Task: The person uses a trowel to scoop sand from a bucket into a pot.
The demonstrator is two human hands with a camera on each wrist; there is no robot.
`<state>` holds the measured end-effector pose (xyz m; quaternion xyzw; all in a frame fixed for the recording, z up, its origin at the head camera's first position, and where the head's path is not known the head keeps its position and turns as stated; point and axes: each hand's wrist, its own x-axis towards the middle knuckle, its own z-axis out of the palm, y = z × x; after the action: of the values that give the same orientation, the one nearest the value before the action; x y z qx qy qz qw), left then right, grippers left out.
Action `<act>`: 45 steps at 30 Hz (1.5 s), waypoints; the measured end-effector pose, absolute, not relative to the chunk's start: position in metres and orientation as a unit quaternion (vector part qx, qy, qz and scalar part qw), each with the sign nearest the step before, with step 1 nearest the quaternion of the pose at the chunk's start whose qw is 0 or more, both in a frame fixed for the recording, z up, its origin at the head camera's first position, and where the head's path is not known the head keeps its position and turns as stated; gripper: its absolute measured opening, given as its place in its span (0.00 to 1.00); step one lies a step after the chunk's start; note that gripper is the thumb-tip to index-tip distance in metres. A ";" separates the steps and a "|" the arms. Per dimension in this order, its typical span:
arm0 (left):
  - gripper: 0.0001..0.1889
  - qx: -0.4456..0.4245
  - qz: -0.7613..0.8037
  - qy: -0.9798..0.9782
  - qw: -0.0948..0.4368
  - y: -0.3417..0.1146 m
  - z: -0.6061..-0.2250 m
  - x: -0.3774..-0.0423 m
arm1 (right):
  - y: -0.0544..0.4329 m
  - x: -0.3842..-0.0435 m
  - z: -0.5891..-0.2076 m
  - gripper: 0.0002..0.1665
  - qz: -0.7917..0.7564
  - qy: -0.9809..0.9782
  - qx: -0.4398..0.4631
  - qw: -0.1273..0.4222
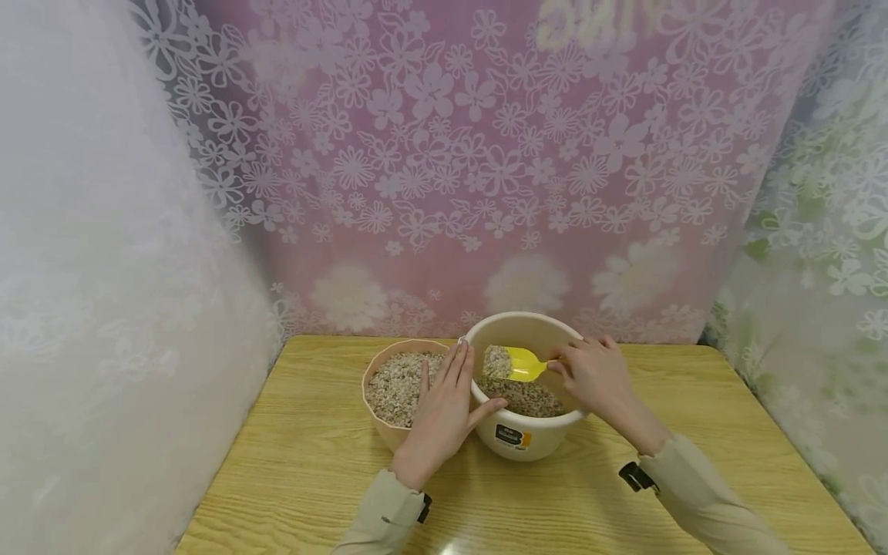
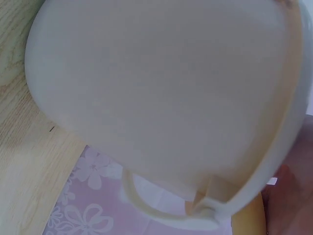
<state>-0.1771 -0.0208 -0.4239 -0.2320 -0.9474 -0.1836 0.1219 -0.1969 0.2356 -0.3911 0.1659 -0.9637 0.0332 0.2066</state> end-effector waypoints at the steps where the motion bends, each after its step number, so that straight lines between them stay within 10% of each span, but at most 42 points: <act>1: 0.52 -0.232 -0.183 -0.947 0.122 -0.021 -0.424 -0.177 | 0.237 -0.195 -0.392 0.09 0.031 -0.962 0.164 0.217; 21: 0.48 -0.229 -0.210 -0.942 0.130 -0.032 -0.422 -0.179 | 0.243 -0.169 -0.379 0.08 0.037 -0.964 0.122 0.232; 45: 0.46 -0.145 -0.256 -0.948 0.125 -0.154 -0.441 -0.167 | 0.243 -0.168 -0.372 0.07 0.064 -0.972 0.108 0.200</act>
<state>-0.1671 -0.1538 -0.4406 -0.1452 -0.9475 -0.2559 0.1251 -0.1678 0.2427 -0.3719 0.1077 -0.9718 0.0643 0.1999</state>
